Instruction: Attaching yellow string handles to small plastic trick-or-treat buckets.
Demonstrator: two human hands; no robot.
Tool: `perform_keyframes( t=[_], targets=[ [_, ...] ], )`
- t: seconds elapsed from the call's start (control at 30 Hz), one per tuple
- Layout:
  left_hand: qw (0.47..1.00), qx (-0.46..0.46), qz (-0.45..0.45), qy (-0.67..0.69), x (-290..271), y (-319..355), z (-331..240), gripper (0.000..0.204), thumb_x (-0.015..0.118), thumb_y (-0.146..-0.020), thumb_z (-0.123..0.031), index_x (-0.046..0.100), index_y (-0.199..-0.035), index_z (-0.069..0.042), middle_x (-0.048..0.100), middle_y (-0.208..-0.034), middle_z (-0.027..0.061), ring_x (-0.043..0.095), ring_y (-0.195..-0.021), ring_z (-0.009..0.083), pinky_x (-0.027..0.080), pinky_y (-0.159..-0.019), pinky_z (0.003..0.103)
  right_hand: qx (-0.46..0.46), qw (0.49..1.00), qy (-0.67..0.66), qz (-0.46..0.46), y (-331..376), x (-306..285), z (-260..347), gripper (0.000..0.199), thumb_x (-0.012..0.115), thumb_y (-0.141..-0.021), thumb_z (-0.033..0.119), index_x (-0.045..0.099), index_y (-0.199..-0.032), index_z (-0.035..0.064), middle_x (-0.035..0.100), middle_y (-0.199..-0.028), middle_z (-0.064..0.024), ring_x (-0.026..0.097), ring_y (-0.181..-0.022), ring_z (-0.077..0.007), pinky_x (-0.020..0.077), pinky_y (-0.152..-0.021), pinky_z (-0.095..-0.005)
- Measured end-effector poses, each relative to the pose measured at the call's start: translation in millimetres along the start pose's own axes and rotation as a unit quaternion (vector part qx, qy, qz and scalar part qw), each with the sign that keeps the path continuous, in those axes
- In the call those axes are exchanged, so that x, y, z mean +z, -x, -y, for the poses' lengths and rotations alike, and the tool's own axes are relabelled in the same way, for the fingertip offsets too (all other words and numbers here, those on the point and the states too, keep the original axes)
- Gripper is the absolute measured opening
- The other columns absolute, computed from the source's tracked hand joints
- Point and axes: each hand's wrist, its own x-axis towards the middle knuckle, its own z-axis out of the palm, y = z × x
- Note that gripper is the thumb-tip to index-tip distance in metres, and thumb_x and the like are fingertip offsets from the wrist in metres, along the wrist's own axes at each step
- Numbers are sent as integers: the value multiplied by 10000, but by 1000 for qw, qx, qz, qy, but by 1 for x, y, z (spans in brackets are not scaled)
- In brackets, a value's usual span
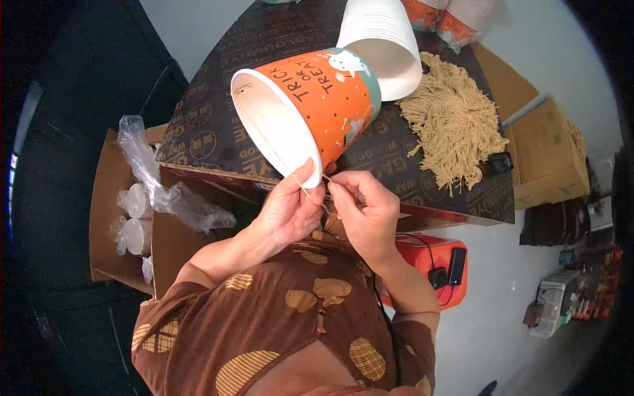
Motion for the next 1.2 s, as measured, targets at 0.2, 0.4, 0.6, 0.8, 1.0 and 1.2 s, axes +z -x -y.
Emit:
perform_keyframes(
  t=[0.2, 0.4, 0.6, 0.8, 1.0, 1.2],
  targets=[
    [1000, 4, -22, 5, -2, -3, 2, 295, 539, -982, -340, 593, -990, -51, 602, -618, 17, 379, -321, 78, 312, -282, 198, -20, 1000, 0, -3, -4, 1, 4, 38, 640, -896, -33, 642, -934, -33, 628, -777, 10, 533, -648, -13, 436, -558, -186],
    [988, 117, -34, -90, 14, -4, 4, 344, 474, -1024, -326, 579, -1015, 2, 635, -689, 100, 517, -393, 173, 403, -332, 253, 25, 999, 7, -26, -2, 1, -1, 36, 656, -852, -17, 644, -886, -15, 659, -763, -98, 645, -635, -154, 498, -566, -292],
    [949, 230, -40, -213, 15, -6, 12, 363, 436, -1046, -296, 540, -1015, 51, 621, -707, 134, 598, -459, 184, 477, -363, 258, 84, 965, -246, 27, 0, 4, -4, 103, 449, -963, -31, 546, -959, -65, 592, -792, -76, 595, -604, -145, 506, -542, -278],
    [937, 249, -71, -236, 7, -13, 14, 320, 481, -1032, -269, 540, -1033, 45, 622, -718, 134, 605, -468, 185, 480, -368, 249, 109, 961, -256, 5, -2, 5, -2, 123, 463, -967, -4, 557, -906, -56, 576, -767, -46, 523, -575, -98, 460, -525, -263],
    [927, 178, -76, -322, 13, -5, 7, 238, 514, -1007, -181, 572, -975, 48, 634, -717, 132, 617, -473, 179, 472, -360, 240, 198, 944, -257, -60, 0, 2, -28, 253, 554, -981, 121, 565, -750, 19, 478, -623, 58, 389, -543, -16, 289, -471, -213],
    [877, -51, -37, -476, 23, 10, -13, 244, 578, -974, -167, 610, -819, 20, 648, -652, 96, 573, -414, 120, 430, -336, 235, 191, 950, -231, -92, -4, -1, -38, 283, 586, -968, 146, 532, -709, 46, 452, -611, 59, 333, -480, -15, 237, -425, -209]
  ],
)
